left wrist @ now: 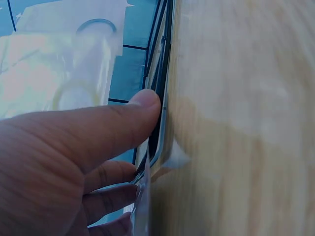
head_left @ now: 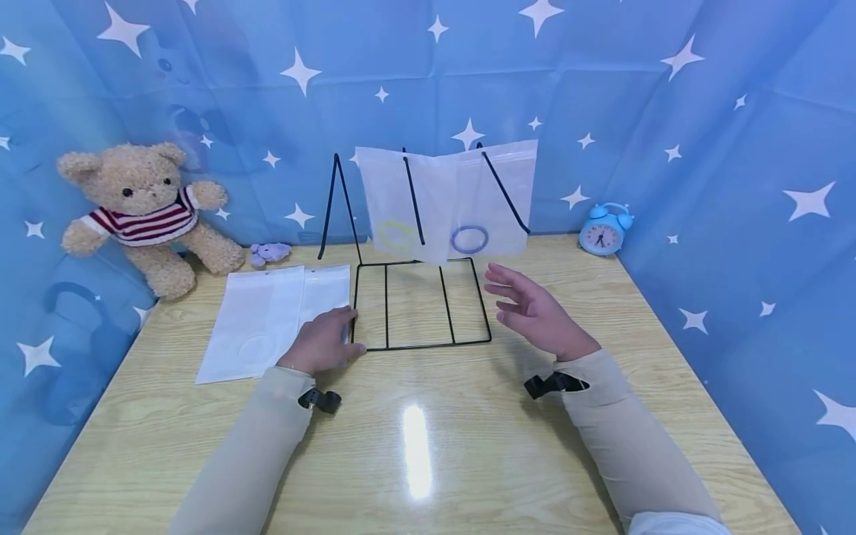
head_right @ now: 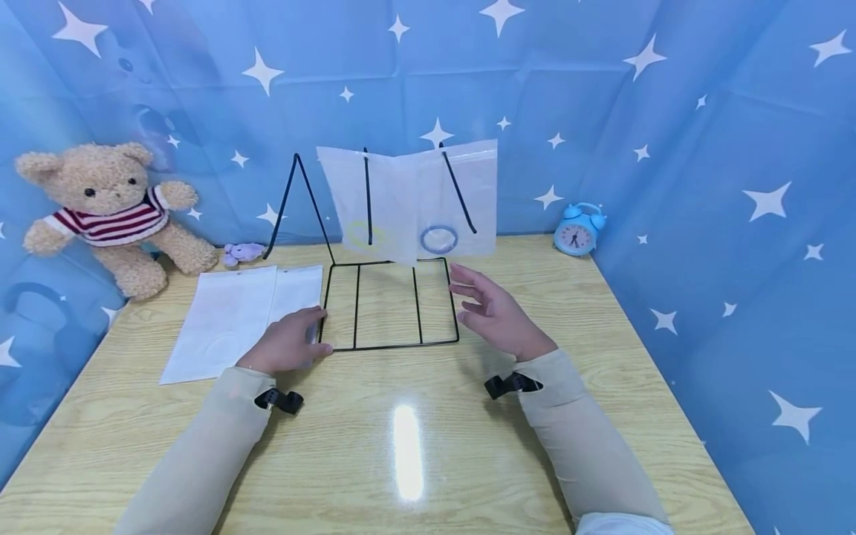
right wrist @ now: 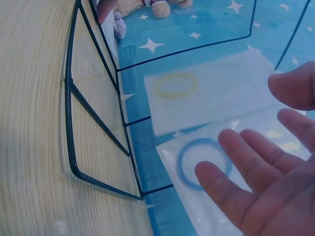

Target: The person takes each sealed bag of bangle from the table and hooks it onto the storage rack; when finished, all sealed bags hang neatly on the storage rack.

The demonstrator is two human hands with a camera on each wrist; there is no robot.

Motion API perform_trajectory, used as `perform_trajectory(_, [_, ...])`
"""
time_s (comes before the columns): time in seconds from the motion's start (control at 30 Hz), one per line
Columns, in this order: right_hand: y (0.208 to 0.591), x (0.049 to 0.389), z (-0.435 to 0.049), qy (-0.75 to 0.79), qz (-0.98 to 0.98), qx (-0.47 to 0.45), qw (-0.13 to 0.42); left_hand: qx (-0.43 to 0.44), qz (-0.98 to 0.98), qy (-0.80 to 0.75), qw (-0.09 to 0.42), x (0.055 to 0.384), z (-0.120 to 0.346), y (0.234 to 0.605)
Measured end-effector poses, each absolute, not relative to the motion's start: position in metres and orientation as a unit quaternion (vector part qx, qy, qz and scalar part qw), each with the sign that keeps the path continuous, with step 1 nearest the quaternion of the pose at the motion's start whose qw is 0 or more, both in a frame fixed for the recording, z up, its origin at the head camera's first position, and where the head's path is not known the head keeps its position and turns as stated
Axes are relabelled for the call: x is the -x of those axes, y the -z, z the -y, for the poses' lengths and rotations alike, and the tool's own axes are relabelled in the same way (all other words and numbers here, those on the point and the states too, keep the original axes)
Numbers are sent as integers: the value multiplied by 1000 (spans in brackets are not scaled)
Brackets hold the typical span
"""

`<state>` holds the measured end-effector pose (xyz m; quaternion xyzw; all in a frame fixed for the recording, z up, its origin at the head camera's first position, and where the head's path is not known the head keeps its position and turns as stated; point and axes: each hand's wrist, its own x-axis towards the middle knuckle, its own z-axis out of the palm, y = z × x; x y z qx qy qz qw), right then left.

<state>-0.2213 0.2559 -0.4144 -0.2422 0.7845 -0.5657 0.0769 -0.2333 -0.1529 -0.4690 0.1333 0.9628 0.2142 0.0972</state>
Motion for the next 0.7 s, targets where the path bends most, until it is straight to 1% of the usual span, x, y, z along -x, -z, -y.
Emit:
perform_trajectory(0.13, [417, 225, -257, 531, -818, 210, 70, -135, -962, -217, 100, 233, 153, 470])
perform_trajectory(0.2, [420, 228, -258, 502, -841, 188, 76, -137, -961, -218, 99, 233, 154, 470])
perform_trajectory(0.27, [423, 230, -259, 469, -861, 171, 95, -140, -961, -219, 96, 233, 154, 469])
perform_trajectory(0.47, [438, 237, -267, 389, -890, 156, 181, -139, -961, -220, 95, 234, 155, 473])
perform_trajectory(0.57, [444, 239, -269, 374, -892, 157, 202, -139, -961, -218, 97, 236, 156, 474])
perform_trajectory(0.7, [451, 242, -270, 366, -893, 157, 211, -143, -961, -218, 94, 237, 156, 470])
